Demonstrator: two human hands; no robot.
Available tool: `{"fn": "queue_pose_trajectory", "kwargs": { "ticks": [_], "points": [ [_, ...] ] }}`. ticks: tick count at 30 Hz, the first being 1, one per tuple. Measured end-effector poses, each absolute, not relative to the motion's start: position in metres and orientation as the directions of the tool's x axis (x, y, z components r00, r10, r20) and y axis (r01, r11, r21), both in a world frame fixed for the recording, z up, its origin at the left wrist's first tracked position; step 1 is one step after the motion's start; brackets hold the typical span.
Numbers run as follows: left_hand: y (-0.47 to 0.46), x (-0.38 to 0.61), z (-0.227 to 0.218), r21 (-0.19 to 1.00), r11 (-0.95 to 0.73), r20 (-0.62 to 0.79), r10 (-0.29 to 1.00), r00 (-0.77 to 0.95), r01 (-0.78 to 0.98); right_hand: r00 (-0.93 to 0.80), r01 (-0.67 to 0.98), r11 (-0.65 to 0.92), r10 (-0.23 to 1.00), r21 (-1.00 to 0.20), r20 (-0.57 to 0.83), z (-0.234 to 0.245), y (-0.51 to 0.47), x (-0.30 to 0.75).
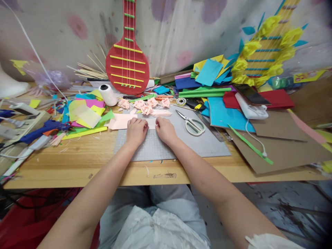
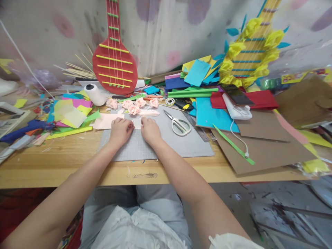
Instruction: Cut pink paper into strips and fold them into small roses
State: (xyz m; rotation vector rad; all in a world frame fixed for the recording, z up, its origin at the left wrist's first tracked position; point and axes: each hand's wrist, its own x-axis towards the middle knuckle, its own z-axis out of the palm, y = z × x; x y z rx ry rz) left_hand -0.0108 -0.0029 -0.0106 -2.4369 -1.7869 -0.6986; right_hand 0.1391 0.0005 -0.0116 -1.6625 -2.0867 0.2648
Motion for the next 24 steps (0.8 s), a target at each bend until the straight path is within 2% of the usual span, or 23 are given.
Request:
{"fn": "queue_pose_trajectory", "kwargs": {
  "ticks": [4,11,24],
  "points": [
    [-0.0025,-0.01,-0.0119,0.181,-0.364,0.374,0.885,0.278,0.914,-0.219,0.891,0.286,0.951,-0.353,0.218,-0.0126,-0.0006,0.1391],
    [-0.0048,-0.0062,-0.011,0.194,-0.351,0.384,0.886,0.258,0.916,-0.236,0.915,0.301,0.94,-0.269,0.248,-0.0142,-0.0023,0.1361],
    [-0.0054,-0.0084,-0.0099,0.214,-0.35,0.377,0.891,0.254,0.912,-0.223,0.918,0.275,0.954,-0.285,0.201,-0.0134,-0.0033,0.1356]
  ]
}}
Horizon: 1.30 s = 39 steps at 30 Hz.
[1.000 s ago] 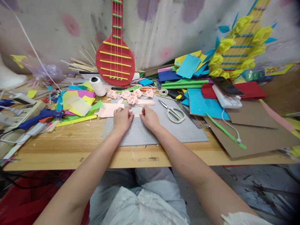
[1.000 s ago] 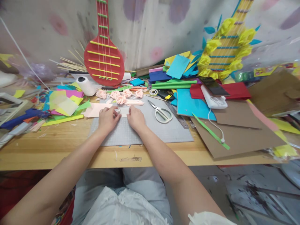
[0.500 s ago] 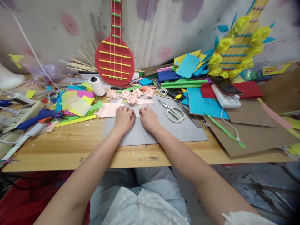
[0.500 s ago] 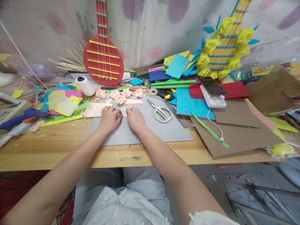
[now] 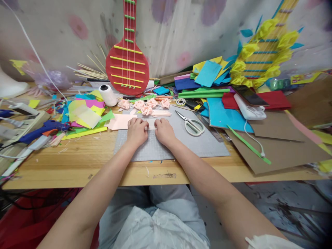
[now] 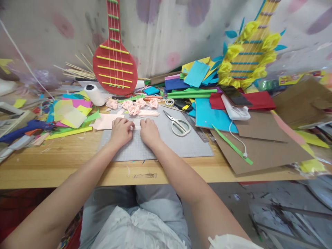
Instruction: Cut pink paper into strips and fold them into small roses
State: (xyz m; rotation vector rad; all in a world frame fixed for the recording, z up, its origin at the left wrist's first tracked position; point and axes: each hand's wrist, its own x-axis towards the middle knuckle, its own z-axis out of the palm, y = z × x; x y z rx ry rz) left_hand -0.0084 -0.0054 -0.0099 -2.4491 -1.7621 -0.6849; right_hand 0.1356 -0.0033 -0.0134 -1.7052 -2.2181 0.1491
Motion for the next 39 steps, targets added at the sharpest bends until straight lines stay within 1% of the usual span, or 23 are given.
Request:
{"fn": "queue_pose_trajectory", "kwargs": {
  "ticks": [6,9,12,15,17,19,22,25,28,31,35,39],
  "points": [
    [-0.005,-0.01,-0.011,0.239,-0.34,0.373,0.897,0.237,0.91,-0.215,0.903,0.278,0.952,-0.328,0.216,-0.015,-0.002,0.137],
    [-0.006,-0.011,-0.01,0.27,-0.343,0.372,0.899,0.232,0.9,-0.212,0.88,0.29,0.949,-0.377,0.235,-0.015,-0.002,0.138],
    [-0.005,-0.014,-0.009,0.328,-0.314,0.412,0.896,0.164,0.891,-0.188,0.81,0.312,0.94,-0.497,0.284,-0.015,0.001,0.145],
    [0.002,-0.022,-0.009,0.446,-0.248,0.451,0.892,0.023,0.86,-0.07,0.711,0.28,0.941,-0.645,0.331,-0.015,0.008,0.156],
    [0.009,-0.027,-0.009,0.529,-0.196,0.399,0.916,-0.039,0.826,0.027,0.659,0.23,0.945,-0.716,0.327,-0.017,0.013,0.164],
    [0.016,-0.031,-0.006,0.569,-0.117,0.285,0.957,-0.061,0.814,0.082,0.612,0.187,0.952,-0.769,0.297,-0.02,0.018,0.169],
    [0.024,-0.029,0.005,0.544,-0.022,0.128,0.99,-0.057,0.839,0.109,0.553,0.154,0.961,-0.819,0.254,-0.023,0.022,0.171],
    [0.029,-0.022,0.017,0.479,-0.018,0.028,1.0,0.005,0.878,0.109,0.524,0.157,0.963,-0.837,0.248,-0.024,0.021,0.169],
    [0.034,-0.014,0.024,0.425,-0.028,-0.041,0.998,0.05,0.905,0.115,0.507,0.144,0.966,-0.85,0.231,-0.022,0.019,0.167],
    [0.038,-0.009,0.024,0.405,-0.023,-0.107,0.992,0.073,0.914,0.13,0.496,0.121,0.969,-0.86,0.211,-0.021,0.019,0.166],
    [0.038,-0.004,0.024,0.43,0.031,-0.169,0.984,0.047,0.902,0.122,0.502,0.114,0.972,-0.857,0.201,-0.023,0.021,0.167],
    [0.033,-0.002,0.024,0.472,0.07,-0.19,0.981,0.024,0.879,0.122,0.514,0.113,0.971,-0.85,0.203,-0.025,0.021,0.166]
  ]
}}
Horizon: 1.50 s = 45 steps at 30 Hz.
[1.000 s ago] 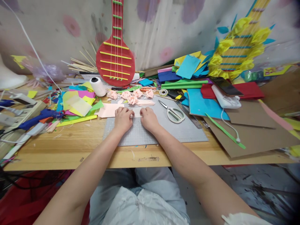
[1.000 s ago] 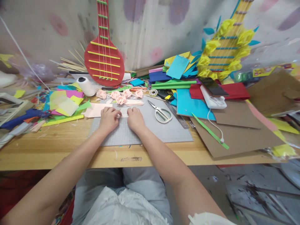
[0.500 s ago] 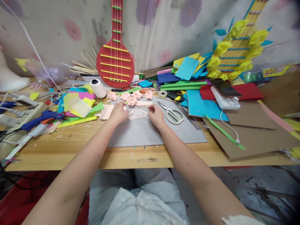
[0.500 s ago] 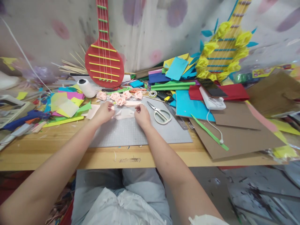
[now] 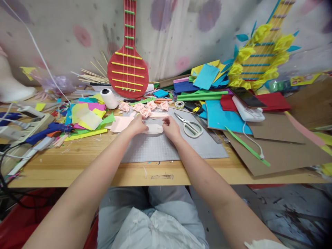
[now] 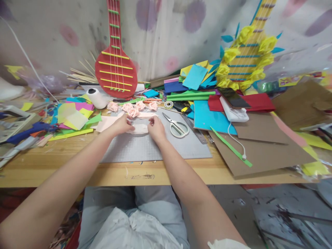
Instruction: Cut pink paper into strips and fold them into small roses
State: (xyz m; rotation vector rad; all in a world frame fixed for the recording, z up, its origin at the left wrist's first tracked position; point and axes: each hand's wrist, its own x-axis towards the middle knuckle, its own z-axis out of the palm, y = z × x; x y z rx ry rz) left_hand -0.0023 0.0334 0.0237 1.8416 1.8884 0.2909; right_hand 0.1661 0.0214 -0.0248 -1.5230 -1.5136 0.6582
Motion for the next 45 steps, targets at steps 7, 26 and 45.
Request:
{"fn": "queue_pose_trajectory", "kwargs": {
  "ticks": [7,26,45],
  "points": [
    [0.033,-0.011,0.02,0.565,0.013,-0.168,0.981,0.099,0.825,0.119,0.502,0.123,0.971,-0.856,0.21,-0.024,0.02,0.165],
    [0.007,-0.021,0.02,0.996,0.079,-0.073,0.99,0.12,-0.045,0.192,0.368,0.116,0.961,-0.922,0.197,-0.022,0.021,0.163],
    [-0.009,0.013,-0.024,0.981,-0.193,0.162,0.826,0.54,0.001,-0.035,0.683,0.366,0.881,-0.632,0.472,-0.007,0.002,0.152]
  ]
}}
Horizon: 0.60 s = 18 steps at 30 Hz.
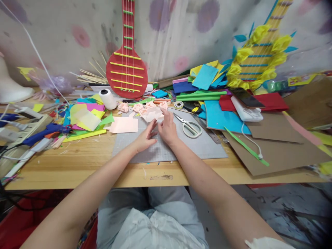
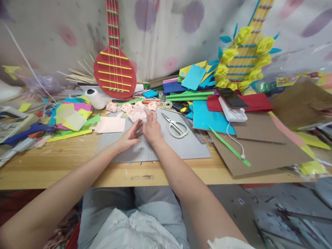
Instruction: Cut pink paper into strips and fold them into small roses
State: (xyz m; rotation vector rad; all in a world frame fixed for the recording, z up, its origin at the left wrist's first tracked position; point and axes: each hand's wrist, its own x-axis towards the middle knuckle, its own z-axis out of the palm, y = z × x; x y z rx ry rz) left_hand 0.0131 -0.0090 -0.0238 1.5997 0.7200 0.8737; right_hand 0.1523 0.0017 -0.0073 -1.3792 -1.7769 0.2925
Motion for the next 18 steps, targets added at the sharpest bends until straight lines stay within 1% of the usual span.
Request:
{"fn": "queue_pose_trajectory", "kwargs": {
  "ticks": [5,8,10,13,16,18],
  "points": [
    [-0.007,0.015,-0.026,0.986,-0.162,0.116,0.836,0.536,0.039,0.024,0.691,0.352,0.862,-0.632,0.507,-0.007,0.002,0.151],
    [-0.007,0.016,-0.024,0.988,-0.146,0.102,0.836,0.539,0.039,-0.046,0.686,0.39,0.865,-0.614,0.499,-0.01,0.004,0.152],
    [-0.008,0.017,-0.022,0.986,-0.166,0.122,0.823,0.555,0.03,-0.091,0.681,0.411,0.868,-0.606,0.487,-0.012,0.006,0.154],
    [-0.01,0.017,-0.018,0.976,-0.217,0.161,0.808,0.567,0.032,-0.094,0.679,0.413,0.869,-0.607,0.486,-0.015,0.008,0.155],
    [-0.013,0.017,-0.016,0.961,-0.255,0.162,0.833,0.53,0.108,-0.066,0.67,0.393,0.876,-0.629,0.477,-0.015,0.008,0.155],
    [-0.015,0.013,-0.015,0.921,-0.311,0.183,0.879,0.441,0.236,-0.04,0.662,0.372,0.884,-0.65,0.465,-0.014,0.008,0.157]
  ]
}}
